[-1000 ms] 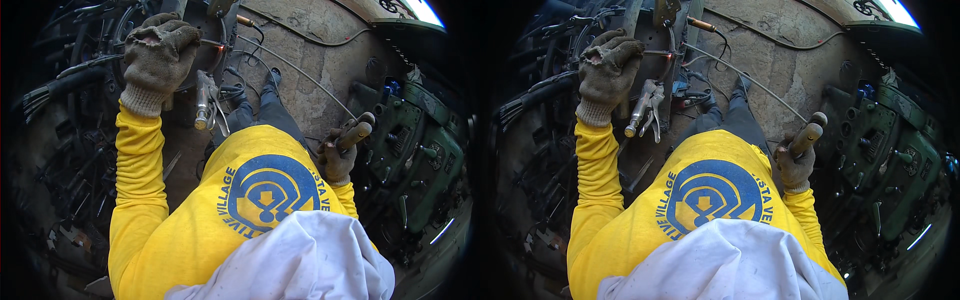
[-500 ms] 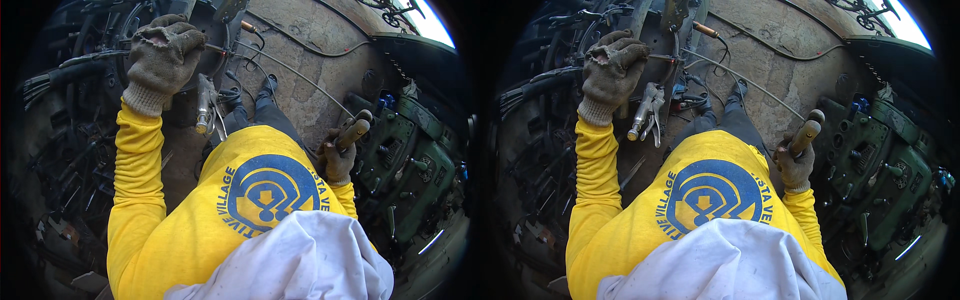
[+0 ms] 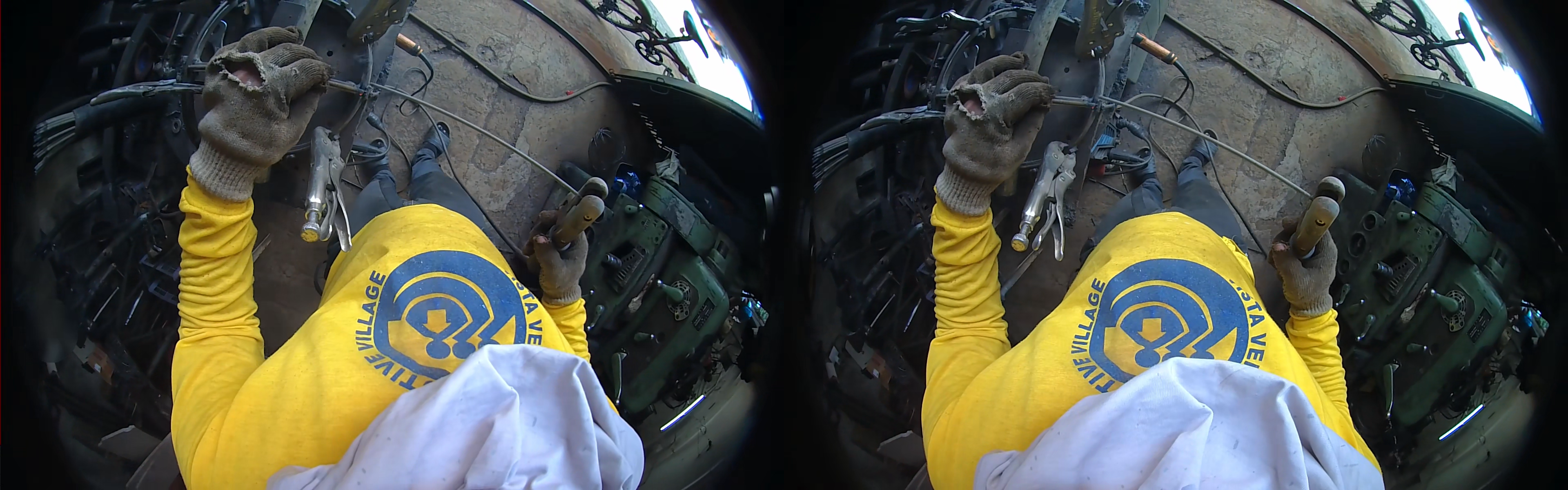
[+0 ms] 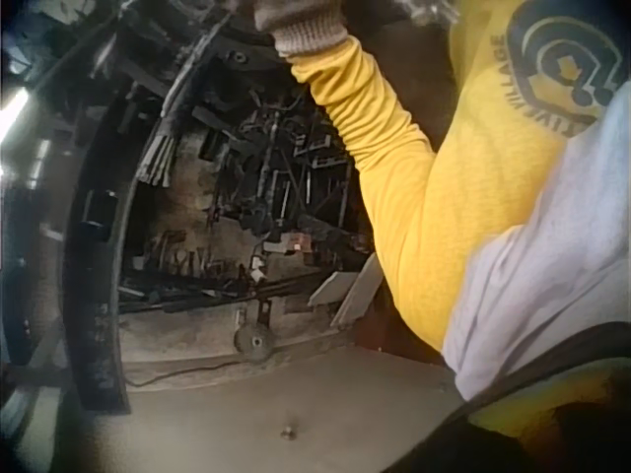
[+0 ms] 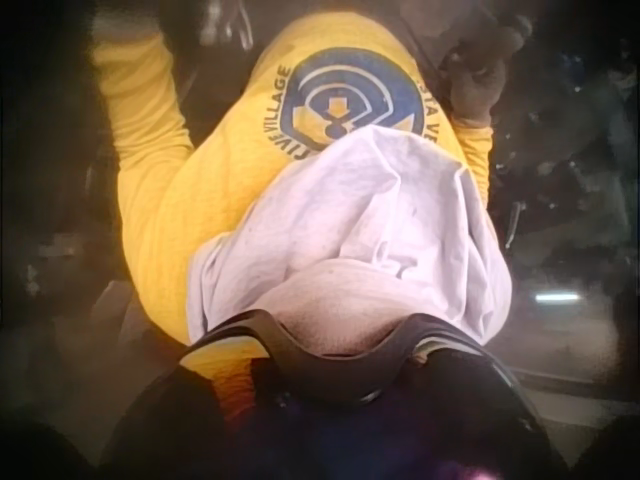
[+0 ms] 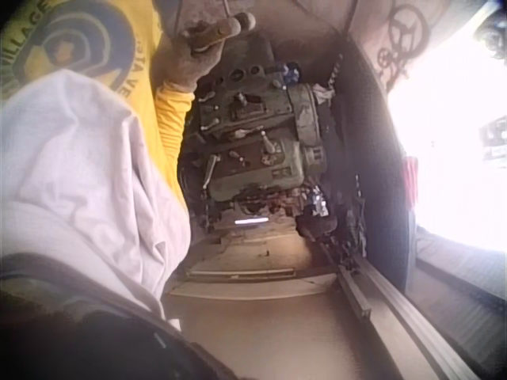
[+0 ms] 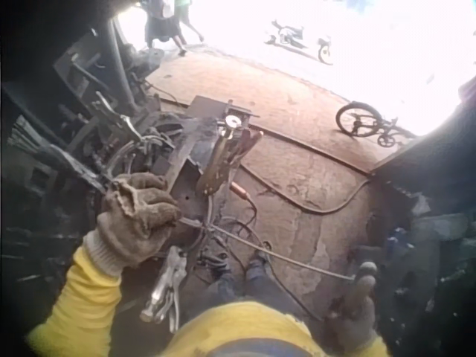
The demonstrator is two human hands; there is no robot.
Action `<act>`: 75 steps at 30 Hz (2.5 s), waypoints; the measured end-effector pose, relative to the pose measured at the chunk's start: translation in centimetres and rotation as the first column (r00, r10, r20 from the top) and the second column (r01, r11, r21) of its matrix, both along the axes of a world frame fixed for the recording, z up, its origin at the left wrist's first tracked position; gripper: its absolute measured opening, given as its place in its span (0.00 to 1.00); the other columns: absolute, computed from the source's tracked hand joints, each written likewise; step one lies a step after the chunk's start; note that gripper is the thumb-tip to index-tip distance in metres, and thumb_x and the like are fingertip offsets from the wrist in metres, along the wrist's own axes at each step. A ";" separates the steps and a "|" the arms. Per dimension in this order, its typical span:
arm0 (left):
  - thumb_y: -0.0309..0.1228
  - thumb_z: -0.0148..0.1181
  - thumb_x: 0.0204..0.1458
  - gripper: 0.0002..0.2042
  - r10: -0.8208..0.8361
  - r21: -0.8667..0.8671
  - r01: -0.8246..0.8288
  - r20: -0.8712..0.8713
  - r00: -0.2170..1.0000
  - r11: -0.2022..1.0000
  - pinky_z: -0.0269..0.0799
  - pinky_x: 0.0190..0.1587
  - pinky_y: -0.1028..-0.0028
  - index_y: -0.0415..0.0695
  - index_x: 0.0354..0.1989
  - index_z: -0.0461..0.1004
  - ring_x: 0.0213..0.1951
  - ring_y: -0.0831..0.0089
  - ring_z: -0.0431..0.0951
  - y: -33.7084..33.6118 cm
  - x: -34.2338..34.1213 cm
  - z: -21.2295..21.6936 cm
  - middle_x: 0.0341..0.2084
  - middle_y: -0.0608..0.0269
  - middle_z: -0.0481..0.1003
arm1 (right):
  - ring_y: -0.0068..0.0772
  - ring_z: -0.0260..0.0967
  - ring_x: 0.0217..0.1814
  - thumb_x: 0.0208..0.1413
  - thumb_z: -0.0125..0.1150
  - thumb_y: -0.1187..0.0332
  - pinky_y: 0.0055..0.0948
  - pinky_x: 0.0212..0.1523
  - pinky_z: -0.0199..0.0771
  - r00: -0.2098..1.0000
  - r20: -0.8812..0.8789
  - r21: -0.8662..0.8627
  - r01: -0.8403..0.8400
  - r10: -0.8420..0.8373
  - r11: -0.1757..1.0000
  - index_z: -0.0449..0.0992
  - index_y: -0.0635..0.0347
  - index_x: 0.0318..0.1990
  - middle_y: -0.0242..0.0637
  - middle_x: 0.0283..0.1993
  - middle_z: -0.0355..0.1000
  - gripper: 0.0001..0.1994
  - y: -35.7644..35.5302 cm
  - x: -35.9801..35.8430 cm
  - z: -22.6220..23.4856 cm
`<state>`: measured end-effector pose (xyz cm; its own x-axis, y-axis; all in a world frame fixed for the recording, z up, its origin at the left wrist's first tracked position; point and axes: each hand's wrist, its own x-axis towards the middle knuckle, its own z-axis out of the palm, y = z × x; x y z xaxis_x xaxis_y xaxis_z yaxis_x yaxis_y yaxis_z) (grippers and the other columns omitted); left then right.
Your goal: The person welds metal pieces together using a welding rod and then uses an angle grinder to smooth the edges of the metal assembly.
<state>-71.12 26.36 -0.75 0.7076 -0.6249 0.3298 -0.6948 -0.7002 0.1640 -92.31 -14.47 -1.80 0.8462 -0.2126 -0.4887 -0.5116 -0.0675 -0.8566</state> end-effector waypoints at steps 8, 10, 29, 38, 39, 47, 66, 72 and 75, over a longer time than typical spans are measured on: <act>0.28 0.72 0.40 0.14 0.018 0.016 -0.018 -0.014 1.000 1.000 0.76 0.57 0.60 0.50 0.38 0.84 0.54 0.59 0.81 0.1 -0.2 -0.1 0.42 0.65 0.83 | 0.26 0.75 0.32 0.51 0.69 0.73 0.26 0.36 0.77 0.997 0.016 -0.018 -0.075 0.075 0.997 0.74 0.66 0.51 0.35 0.33 0.77 0.19 -1.6 1.5 -0.1; 0.32 0.75 0.40 0.14 0.057 0.057 -0.056 -0.027 0.998 0.997 0.75 0.59 0.60 0.52 0.38 0.86 0.54 0.64 0.81 -0.1 -0.2 0.1 0.42 0.69 0.84 | 0.26 0.75 0.32 0.51 0.70 0.72 0.26 0.36 0.76 0.996 0.017 -0.038 -0.086 0.087 0.996 0.74 0.66 0.51 0.35 0.33 0.77 0.20 -1.7 1.7 -0.1; 0.35 0.72 0.50 0.15 0.055 0.096 -0.070 0.146 0.988 0.993 0.76 0.55 0.62 0.57 0.48 0.84 0.53 0.64 0.80 0.8 -0.6 -1.2 0.50 0.69 0.82 | 0.23 0.73 0.31 0.46 0.66 0.74 0.24 0.35 0.76 0.987 0.008 -0.136 -0.159 0.161 0.978 0.75 0.64 0.48 0.33 0.33 0.74 0.18 -0.6 3.2 1.5; 0.23 0.73 0.42 0.17 -0.052 -0.132 0.057 0.039 0.998 0.990 0.80 0.50 0.61 0.50 0.42 0.80 0.49 0.57 0.81 -0.1 0.1 -0.5 0.41 0.64 0.83 | 0.23 0.73 0.30 0.49 0.70 0.70 0.22 0.32 0.73 0.999 0.043 -0.016 -0.006 0.007 1.000 0.74 0.64 0.52 0.32 0.32 0.74 0.21 -1.1 1.8 0.6; 0.23 0.73 0.41 0.17 -0.069 -0.091 0.072 0.029 0.997 0.993 0.80 0.50 0.62 0.50 0.41 0.81 0.49 0.59 0.82 -0.2 0.4 -0.2 0.41 0.65 0.83 | 0.23 0.73 0.29 0.49 0.69 0.70 0.22 0.31 0.73 0.999 0.037 -0.036 -0.005 0.006 0.999 0.74 0.64 0.52 0.32 0.32 0.74 0.21 -1.2 1.8 0.6; 0.32 0.74 0.40 0.12 -0.014 -0.052 0.016 0.031 0.999 0.999 0.75 0.55 0.60 0.51 0.36 0.84 0.52 0.63 0.80 0.1 0.5 -0.8 0.41 0.69 0.83 | 0.24 0.74 0.29 0.49 0.68 0.72 0.22 0.32 0.74 0.998 -0.041 -0.080 -0.055 0.052 0.995 0.75 0.65 0.51 0.33 0.33 0.76 0.20 -0.8 1.8 1.1; 0.29 0.73 0.41 0.12 0.022 0.003 -0.022 0.023 0.999 1.000 0.78 0.53 0.60 0.49 0.38 0.83 0.51 0.59 0.82 -0.2 0.1 -0.3 0.40 0.65 0.83 | 0.25 0.75 0.29 0.50 0.70 0.70 0.24 0.33 0.76 0.999 -0.003 -0.090 -0.051 0.051 0.995 0.74 0.66 0.50 0.35 0.33 0.76 0.19 -0.5 1.7 0.7; 0.29 0.72 0.42 0.11 0.022 0.004 -0.022 0.026 0.999 1.000 0.79 0.53 0.60 0.49 0.37 0.83 0.50 0.59 0.82 -0.4 0.1 0.0 0.39 0.64 0.83 | 0.26 0.75 0.28 0.50 0.68 0.71 0.23 0.31 0.75 1.000 0.022 -0.034 0.007 -0.006 0.999 0.73 0.65 0.51 0.35 0.31 0.76 0.20 -0.7 1.3 0.2; 0.28 0.72 0.43 0.11 0.020 -0.009 -0.019 0.011 1.000 1.000 0.79 0.53 0.60 0.49 0.37 0.83 0.50 0.59 0.82 -0.5 0.2 0.2 0.38 0.64 0.83 | 0.27 0.75 0.28 0.51 0.68 0.71 0.24 0.31 0.76 1.000 -0.008 -0.038 0.028 -0.029 0.999 0.73 0.65 0.51 0.36 0.32 0.76 0.20 -0.8 1.0 -0.1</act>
